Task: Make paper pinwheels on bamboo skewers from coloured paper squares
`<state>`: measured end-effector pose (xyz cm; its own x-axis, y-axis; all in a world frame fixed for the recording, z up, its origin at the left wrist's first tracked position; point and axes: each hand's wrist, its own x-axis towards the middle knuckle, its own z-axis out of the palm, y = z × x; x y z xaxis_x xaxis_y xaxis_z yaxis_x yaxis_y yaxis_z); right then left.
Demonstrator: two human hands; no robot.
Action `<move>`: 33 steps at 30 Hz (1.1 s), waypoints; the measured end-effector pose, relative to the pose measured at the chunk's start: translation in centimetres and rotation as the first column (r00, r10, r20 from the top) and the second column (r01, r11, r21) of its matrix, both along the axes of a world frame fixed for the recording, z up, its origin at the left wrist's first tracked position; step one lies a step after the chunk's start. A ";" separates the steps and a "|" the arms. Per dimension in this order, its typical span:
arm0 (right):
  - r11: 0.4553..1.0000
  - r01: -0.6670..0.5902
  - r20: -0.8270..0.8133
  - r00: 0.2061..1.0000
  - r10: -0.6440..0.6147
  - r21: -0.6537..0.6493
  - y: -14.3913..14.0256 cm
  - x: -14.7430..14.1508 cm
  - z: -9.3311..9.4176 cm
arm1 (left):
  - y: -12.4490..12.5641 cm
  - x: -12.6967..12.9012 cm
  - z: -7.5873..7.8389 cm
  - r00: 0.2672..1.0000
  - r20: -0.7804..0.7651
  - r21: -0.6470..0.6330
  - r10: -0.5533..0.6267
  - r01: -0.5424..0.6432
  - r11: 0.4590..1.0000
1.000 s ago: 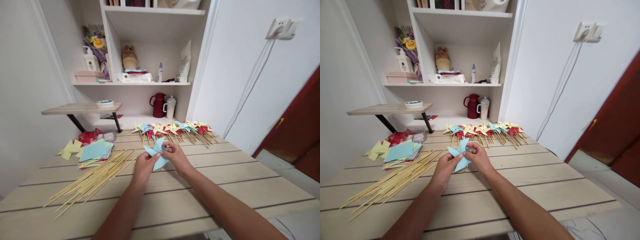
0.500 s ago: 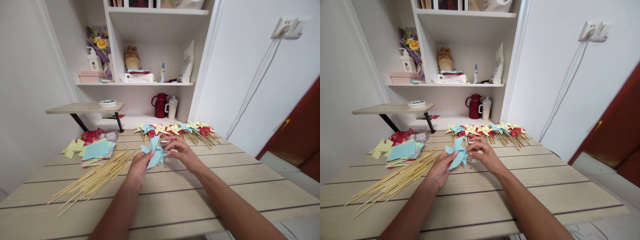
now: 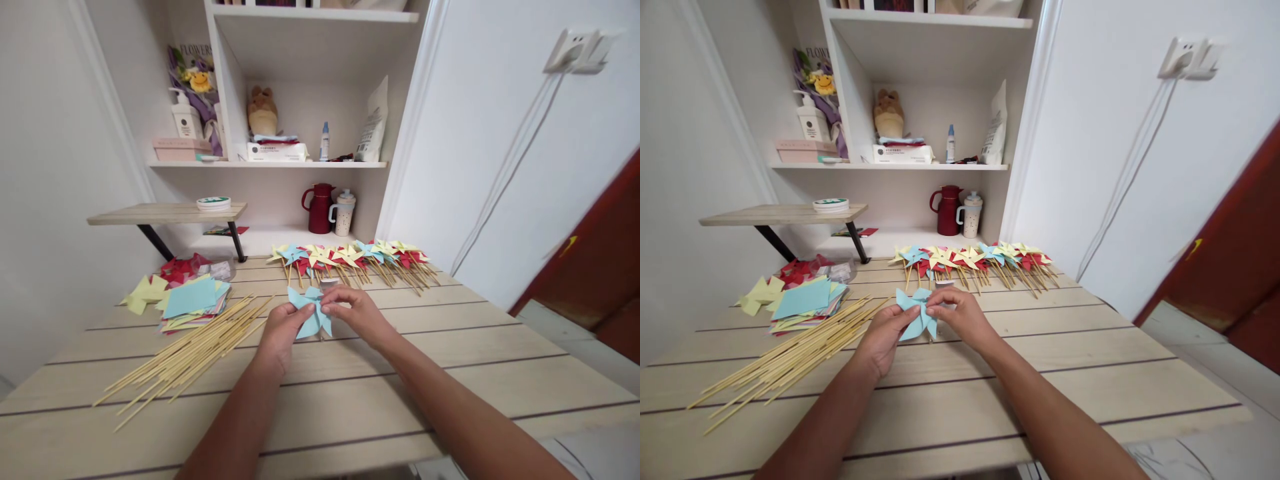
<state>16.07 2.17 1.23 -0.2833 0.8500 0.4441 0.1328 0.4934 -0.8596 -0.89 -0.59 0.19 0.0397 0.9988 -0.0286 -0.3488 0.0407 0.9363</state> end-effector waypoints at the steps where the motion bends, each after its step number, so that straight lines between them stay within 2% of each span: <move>1: 1.000 -0.005 0.004 1.000 0.005 -0.021 -0.1 -0.1 0.0 | 0.0 0.0 0.0 1.000 -0.012 0.003 0.006 -0.006 1.000; 6: 0.994 -0.023 -0.017 1.000 0.022 -0.107 -0.3 -0.2 0.0 | -0.2 0.1 0.1 0.998 -0.060 0.023 0.031 -0.029 0.999; 13: 0.994 0.027 -0.016 0.999 -0.029 -0.108 -0.2 -0.3 0.1 | -0.1 0.3 0.0 0.995 -0.083 0.058 0.048 -0.043 0.997; 18: 0.997 0.072 -0.149 0.986 -0.076 -0.037 0.2 0.4 0.0 | -0.1 0.3 0.2 0.991 0.008 0.048 0.135 -0.136 0.990; 23: 0.998 -0.010 -0.089 0.996 0.015 0.060 0.4 1.5 0.3 | 0.4 -0.4 0.6 0.951 0.201 -0.008 0.236 -0.239 0.971; 26: 0.992 -0.012 -0.027 1.000 0.015 0.127 0.2 1.4 0.4 | 0.6 -0.6 0.7 0.946 0.258 -0.030 0.194 -0.192 0.981; 31: 0.982 0.000 -0.005 1.000 0.001 0.187 -0.1 0.4 0.5 | 0.2 0.0 0.4 0.983 0.181 -0.031 0.037 -0.032 0.999; 33: 0.981 0.005 0.009 1.000 -0.006 0.196 -0.1 0.3 0.4 | 0.0 0.2 0.3 0.988 0.156 -0.044 0.010 -0.004 0.999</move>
